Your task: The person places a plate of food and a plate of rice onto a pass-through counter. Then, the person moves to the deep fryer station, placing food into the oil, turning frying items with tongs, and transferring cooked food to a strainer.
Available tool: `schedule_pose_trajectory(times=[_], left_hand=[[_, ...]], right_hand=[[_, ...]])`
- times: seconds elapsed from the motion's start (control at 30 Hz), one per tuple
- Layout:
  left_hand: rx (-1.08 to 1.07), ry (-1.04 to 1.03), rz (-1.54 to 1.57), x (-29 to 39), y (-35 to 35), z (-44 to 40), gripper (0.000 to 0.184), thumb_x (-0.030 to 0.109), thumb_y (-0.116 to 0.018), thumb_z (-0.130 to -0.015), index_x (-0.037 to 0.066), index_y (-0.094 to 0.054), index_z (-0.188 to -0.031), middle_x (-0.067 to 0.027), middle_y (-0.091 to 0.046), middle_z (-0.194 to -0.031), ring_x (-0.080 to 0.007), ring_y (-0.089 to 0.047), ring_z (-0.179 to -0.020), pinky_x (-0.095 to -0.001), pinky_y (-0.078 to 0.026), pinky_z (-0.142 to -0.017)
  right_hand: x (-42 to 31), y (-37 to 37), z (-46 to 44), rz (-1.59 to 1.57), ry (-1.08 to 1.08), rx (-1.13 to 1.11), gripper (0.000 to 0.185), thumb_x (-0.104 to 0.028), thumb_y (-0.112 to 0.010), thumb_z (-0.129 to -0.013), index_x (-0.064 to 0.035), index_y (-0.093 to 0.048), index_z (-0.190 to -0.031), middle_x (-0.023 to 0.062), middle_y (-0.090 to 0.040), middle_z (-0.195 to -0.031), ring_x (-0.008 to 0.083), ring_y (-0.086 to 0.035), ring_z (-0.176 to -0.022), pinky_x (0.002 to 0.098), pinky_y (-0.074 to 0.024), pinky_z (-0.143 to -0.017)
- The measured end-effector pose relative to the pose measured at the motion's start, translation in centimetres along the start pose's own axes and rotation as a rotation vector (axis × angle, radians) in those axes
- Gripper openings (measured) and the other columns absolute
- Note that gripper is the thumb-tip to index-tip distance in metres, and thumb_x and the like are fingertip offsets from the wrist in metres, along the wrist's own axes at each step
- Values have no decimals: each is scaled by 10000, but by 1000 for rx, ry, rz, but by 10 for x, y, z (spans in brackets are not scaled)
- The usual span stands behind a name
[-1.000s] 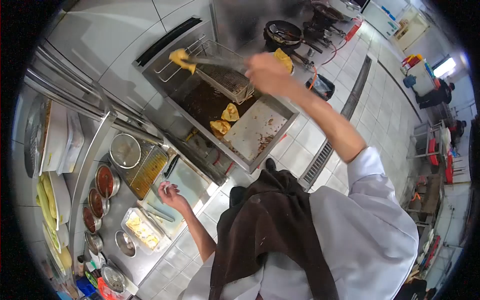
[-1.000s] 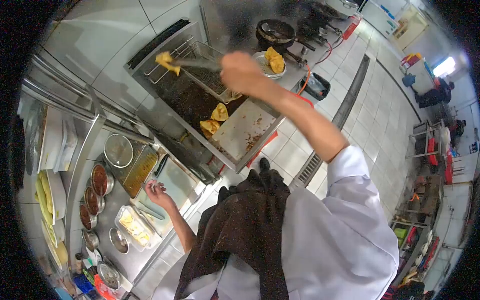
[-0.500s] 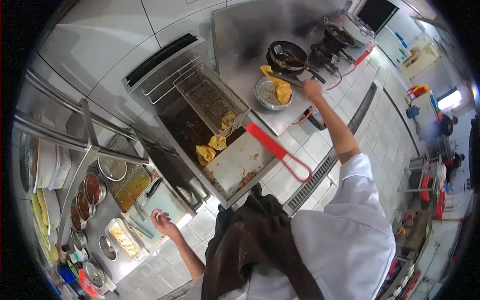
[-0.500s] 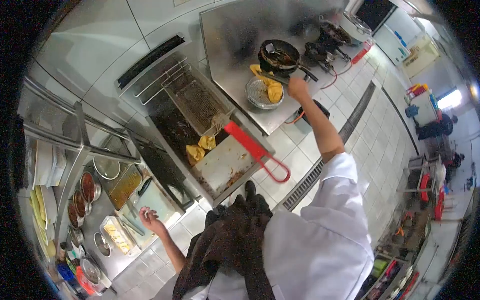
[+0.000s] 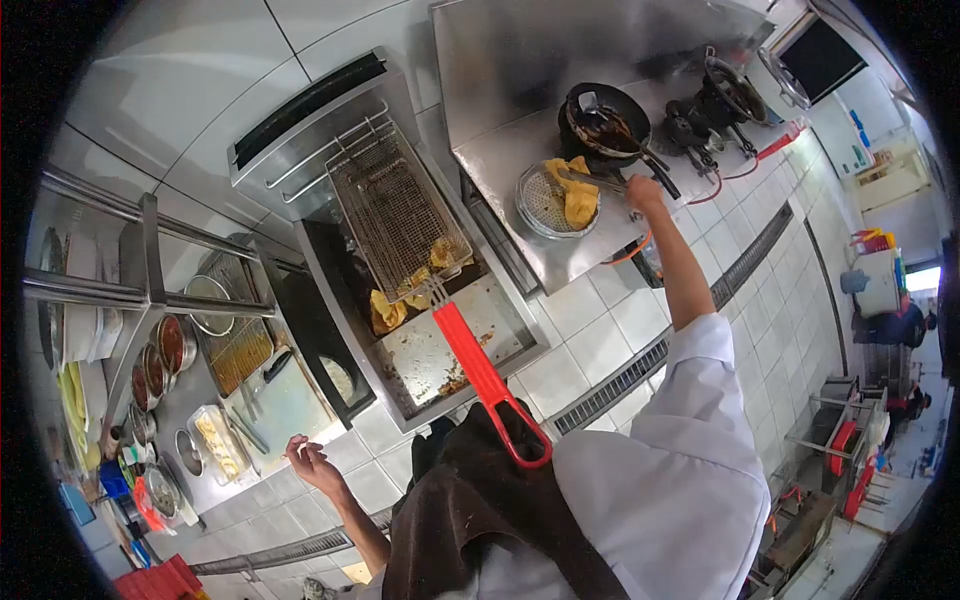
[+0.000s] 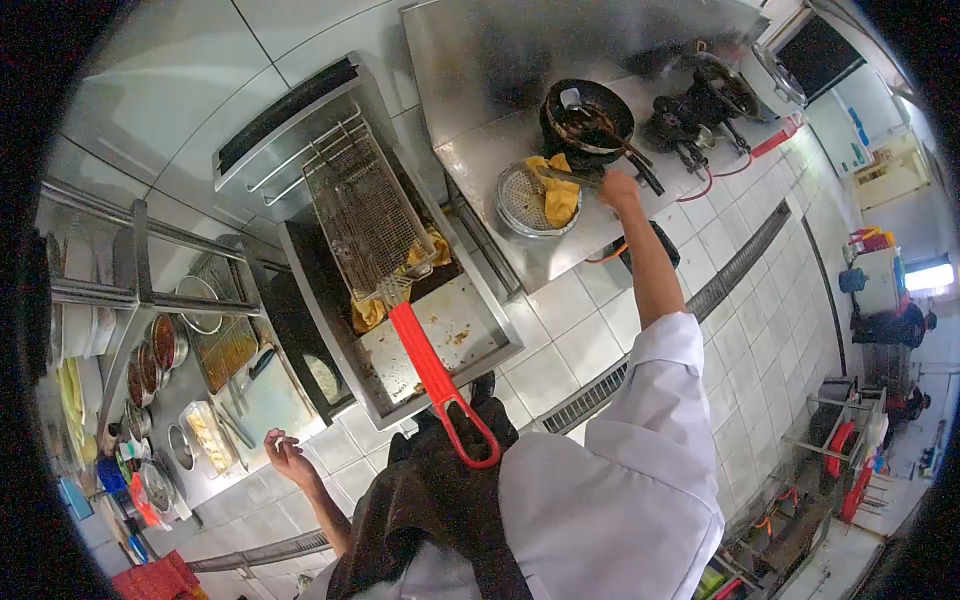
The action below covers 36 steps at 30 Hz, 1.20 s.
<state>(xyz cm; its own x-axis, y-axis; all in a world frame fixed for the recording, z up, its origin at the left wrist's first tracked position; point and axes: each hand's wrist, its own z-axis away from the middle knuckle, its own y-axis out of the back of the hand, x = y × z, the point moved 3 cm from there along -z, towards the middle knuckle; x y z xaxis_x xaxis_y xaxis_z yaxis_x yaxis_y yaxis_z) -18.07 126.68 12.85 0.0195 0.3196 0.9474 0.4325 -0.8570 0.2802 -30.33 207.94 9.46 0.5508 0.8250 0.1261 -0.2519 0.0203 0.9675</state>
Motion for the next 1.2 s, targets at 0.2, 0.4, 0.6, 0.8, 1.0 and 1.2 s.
schedule_pose_trajectory(times=[0.2,0.4,0.6,0.8,1.0,1.2], left_hand=[[8,24,-27,11,-9,7,222,-2,-440,-803,48,-507,-1008,-39,-523,-902,-82,-486,-657,-197,-318,-516],[35,23,-20,15,-10,1,236,-10,-434,-789,42,-511,-1006,-41,-524,-915,-86,-490,-661,-204,-325,-519],[16,4,-28,17,-10,-10,241,-2,-443,-781,41,-511,-1009,-44,-523,-941,-88,-491,-658,-210,-334,-520],[-13,-28,-3,10,-9,-11,202,20,-459,-812,38,-510,-1007,-47,-523,-952,-91,-492,-649,-212,-329,-513],[-3,-6,-47,9,-12,-3,176,40,-471,-831,44,-511,-1002,-41,-526,-944,-91,-491,-644,-204,-323,-509],[2,16,-38,11,-14,2,163,34,-468,-833,53,-516,-987,-34,-535,-915,-76,-487,-639,-188,-313,-488]], right_hand=[[11,-11,-21,-16,-5,-1,267,-177,-530,-788,-38,-652,-981,193,-638,-1005,333,-610,-963,414,-481,-844],[4,2,-3,-97,-79,17,288,-232,-572,-777,-26,-652,-962,194,-637,-1006,339,-601,-980,414,-479,-846],[11,-22,-11,-193,-75,94,368,-294,-622,-739,29,-639,-914,229,-628,-991,366,-600,-961,414,-481,-841],[32,-54,-36,-333,-77,119,319,-256,-606,-726,51,-610,-642,198,-621,-629,333,-650,-654,405,-529,-607],[24,-34,-25,-754,161,-150,298,-208,-585,-712,49,-538,-568,131,-527,-491,205,-504,-364,347,-418,-361],[-14,11,-15,-407,87,-192,234,-167,-559,-745,46,-598,-659,167,-597,-594,245,-606,-511,375,-486,-463]])
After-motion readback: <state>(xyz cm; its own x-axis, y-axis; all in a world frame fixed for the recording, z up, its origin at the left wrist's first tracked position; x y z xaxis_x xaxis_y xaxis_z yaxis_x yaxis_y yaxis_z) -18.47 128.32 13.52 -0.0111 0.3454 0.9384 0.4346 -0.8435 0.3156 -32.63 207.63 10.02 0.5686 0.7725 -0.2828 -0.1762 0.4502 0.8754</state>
